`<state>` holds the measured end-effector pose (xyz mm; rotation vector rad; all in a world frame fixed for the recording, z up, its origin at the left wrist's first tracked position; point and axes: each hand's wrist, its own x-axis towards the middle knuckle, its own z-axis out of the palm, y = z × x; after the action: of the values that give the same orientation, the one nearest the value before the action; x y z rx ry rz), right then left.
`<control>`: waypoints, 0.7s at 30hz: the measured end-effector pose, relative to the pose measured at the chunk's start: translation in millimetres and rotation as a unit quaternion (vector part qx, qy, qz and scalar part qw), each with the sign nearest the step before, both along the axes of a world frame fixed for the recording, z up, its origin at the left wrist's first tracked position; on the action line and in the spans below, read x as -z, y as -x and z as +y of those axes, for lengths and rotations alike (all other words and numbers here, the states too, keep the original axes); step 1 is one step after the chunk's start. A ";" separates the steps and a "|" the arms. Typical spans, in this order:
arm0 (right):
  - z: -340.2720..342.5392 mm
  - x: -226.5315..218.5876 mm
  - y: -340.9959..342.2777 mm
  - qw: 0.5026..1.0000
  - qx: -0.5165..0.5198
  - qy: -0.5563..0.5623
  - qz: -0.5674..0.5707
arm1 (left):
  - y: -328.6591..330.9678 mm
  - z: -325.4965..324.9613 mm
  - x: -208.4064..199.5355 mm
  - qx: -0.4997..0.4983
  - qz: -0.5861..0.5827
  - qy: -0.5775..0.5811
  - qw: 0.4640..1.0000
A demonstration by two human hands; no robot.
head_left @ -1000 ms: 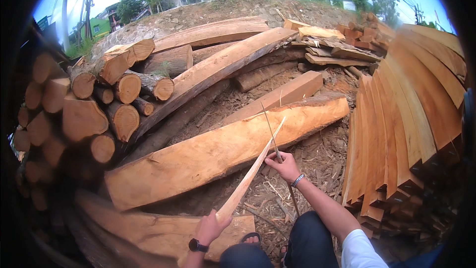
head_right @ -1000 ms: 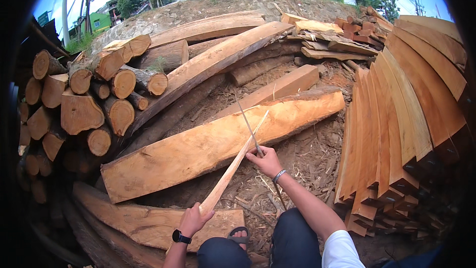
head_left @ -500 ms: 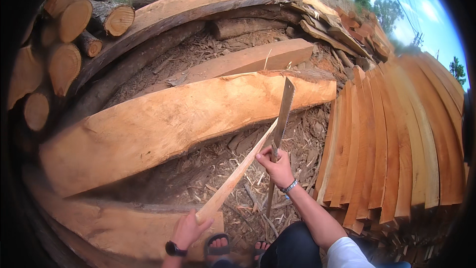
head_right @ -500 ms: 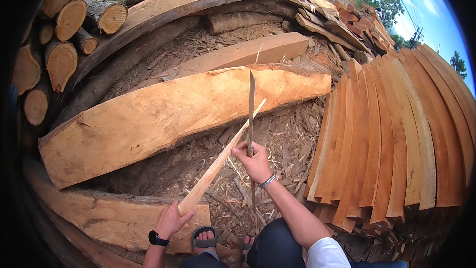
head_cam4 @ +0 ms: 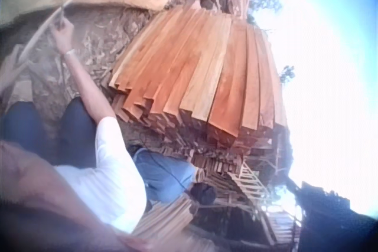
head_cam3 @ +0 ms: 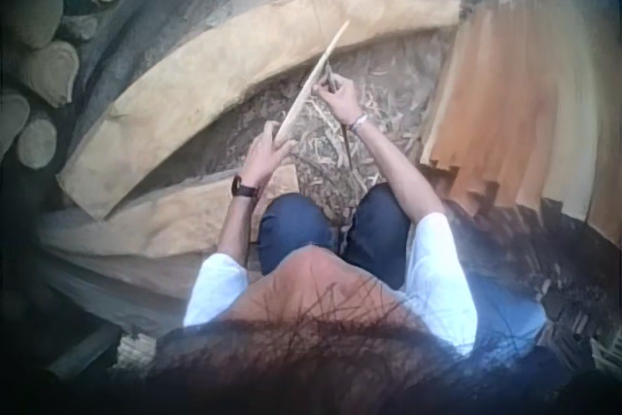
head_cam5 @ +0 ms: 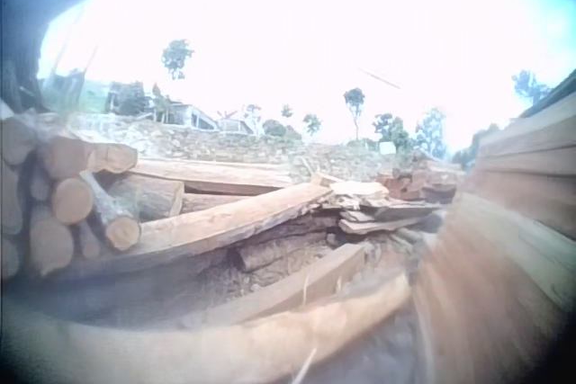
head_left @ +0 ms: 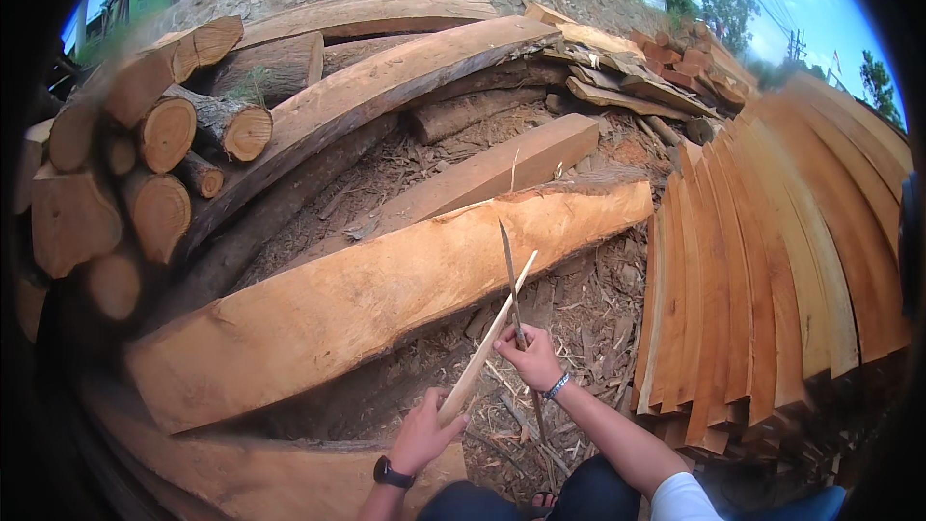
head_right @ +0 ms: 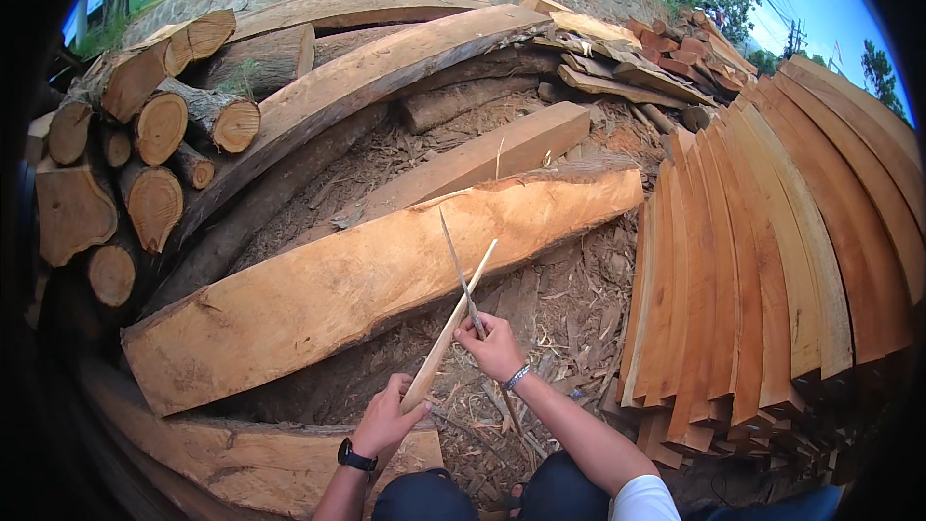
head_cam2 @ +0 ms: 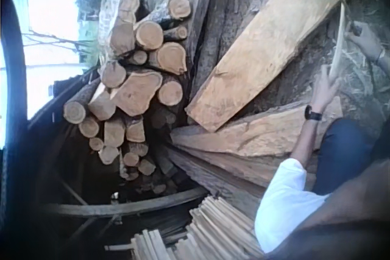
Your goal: The person uses a cleaver-like tool to shave thin layers of wood from a small piece of timber, turning the wood over to shave different sides.
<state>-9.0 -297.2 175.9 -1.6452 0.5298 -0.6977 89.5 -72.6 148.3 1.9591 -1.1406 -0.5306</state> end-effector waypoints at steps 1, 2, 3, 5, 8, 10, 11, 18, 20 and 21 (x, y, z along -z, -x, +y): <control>6.2 0.2 15.5 1.000 0.008 -0.009 0.013 | 8.0 -21.8 -13.4 0.019 0.023 0.018 0.999; 11.8 -7.1 19.3 1.000 0.011 -0.024 0.008 | 13.8 -32.9 -22.0 0.029 0.043 0.026 0.998; 11.5 -13.2 27.9 1.000 0.026 -0.013 0.005 | 20.2 -46.7 -24.8 0.029 0.042 0.046 0.998; 13.5 -11.0 35.4 0.999 0.044 -0.001 -0.003 | 25.6 -62.4 -25.3 0.019 0.035 0.077 0.996; 32.1 -22.0 43.0 0.998 0.048 -0.005 -0.039 | 29.7 -52.6 -28.0 0.025 -0.039 0.044 0.998; 38.5 -27.8 49.0 0.997 0.060 0.002 -0.056 | 30.0 -49.3 -35.4 0.066 0.036 0.047 0.996; 38.7 -27.5 54.1 0.997 0.057 0.002 -0.060 | 32.4 -46.7 -39.8 0.088 0.075 0.047 0.992; 36.3 -40.0 98.5 0.993 0.074 0.092 -0.001 | 46.9 -53.0 -51.6 0.216 0.171 -0.027 0.961; 26.5 -51.6 115.1 0.988 0.114 0.099 -0.036 | 39.7 -54.1 -47.9 0.201 0.138 -0.047 0.969; 21.1 -55.6 126.0 0.984 0.134 0.101 -0.053 | 34.4 -52.3 -45.5 0.193 0.122 -0.059 0.972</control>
<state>-135.1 -276.1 231.5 -1.7297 0.6270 -1.0618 55.1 -124.9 193.9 1.7115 -1.3590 -1.0351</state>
